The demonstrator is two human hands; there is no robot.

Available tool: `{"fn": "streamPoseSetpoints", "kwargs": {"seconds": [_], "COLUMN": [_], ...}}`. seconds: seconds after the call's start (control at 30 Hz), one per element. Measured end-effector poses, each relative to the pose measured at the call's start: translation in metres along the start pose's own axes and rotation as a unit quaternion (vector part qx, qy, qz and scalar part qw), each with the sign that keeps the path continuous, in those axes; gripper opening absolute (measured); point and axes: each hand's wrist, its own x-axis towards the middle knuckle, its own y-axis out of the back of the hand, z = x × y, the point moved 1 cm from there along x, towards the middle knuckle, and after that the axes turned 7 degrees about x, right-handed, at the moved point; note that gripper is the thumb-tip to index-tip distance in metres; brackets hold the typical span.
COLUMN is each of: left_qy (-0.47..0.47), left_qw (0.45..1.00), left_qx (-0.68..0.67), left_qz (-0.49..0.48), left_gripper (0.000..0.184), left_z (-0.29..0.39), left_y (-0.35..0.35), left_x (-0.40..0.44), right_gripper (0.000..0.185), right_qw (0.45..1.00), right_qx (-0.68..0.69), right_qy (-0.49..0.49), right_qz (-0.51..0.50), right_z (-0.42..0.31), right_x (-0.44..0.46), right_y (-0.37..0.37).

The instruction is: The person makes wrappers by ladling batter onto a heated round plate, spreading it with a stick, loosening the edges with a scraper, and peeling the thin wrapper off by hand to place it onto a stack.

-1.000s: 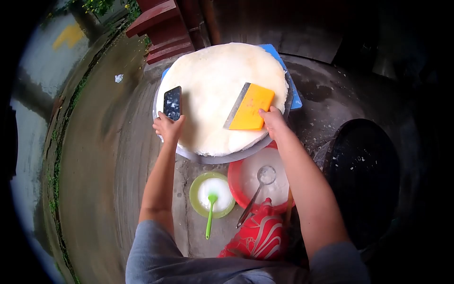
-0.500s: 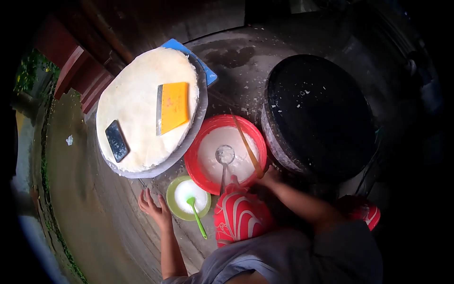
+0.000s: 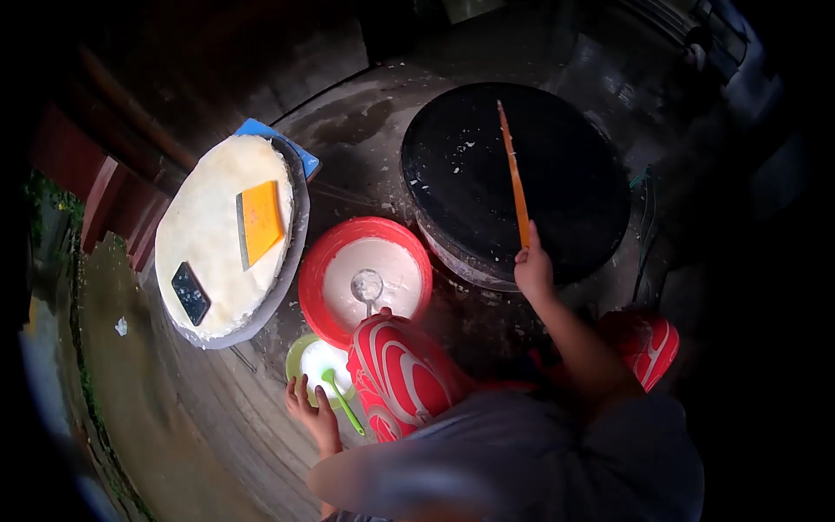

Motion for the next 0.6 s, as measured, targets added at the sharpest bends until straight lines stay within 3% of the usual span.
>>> {"fn": "streamPoseSetpoints", "kwargs": {"seconds": [0.07,0.13,0.2,0.23,0.3,0.37,0.43,0.5,0.53,0.6], "left_qy": [-0.001,0.003,0.005,0.0,-0.006,-0.005,-0.001,0.012,0.018,0.012], "left_qw": [1.0,1.0,0.999,0.999,0.998,0.998,0.998,0.998,0.998,0.998], "left_qx": [0.007,-0.003,-0.029,-0.029,-0.057,-0.059,-0.065,-0.05,-0.051,-0.055], "left_qz": [-0.007,-0.016,-0.031,-0.031,-0.025,-0.017,-0.013,-0.028,-0.028,-0.034], "left_gripper": [0.037,0.038,0.037,0.037,0.035,0.034,0.034,0.033,0.029,0.029], "left_z": [0.008,0.023,0.035,0.039,0.046,0.042,0.039,0.038,0.045,0.05], "left_y": [0.002,0.003,-0.001,0.001,0.004,0.004,0.003,0.002,0.004,0.004], "left_x": [-0.003,-0.001,-0.002,-0.003,-0.002,-0.006,-0.012,-0.017,-0.018,-0.018], "right_gripper": [0.075,0.074,0.066,0.064,0.064,0.065,0.064,0.062,0.061,0.06], "right_qw": [0.988,0.993,0.952,0.952,0.976,0.985,0.975,0.978,0.976,0.981], "right_qx": [0.036,0.036,0.086,0.051,0.076,-0.009,-0.148,-0.188,-0.094,-0.077], "right_qy": [-0.139,-0.017,0.074,0.151,0.139,0.148,0.104,-0.035,-0.109,-0.048], "right_qz": [0.063,-0.11,-0.284,-0.263,-0.148,-0.085,-0.128,0.082,0.161,0.17], "right_z": [0.013,0.008,-0.021,-0.042,-0.046,-0.02,-0.002,0.037,0.046,0.05], "right_x": [-0.008,-0.035,-0.058,-0.061,-0.031,0.009,0.033,0.064,0.073,0.055], "right_y": [0.002,-0.028,-0.046,-0.04,-0.03,-0.003,0.036,0.064,0.079,0.086]}}
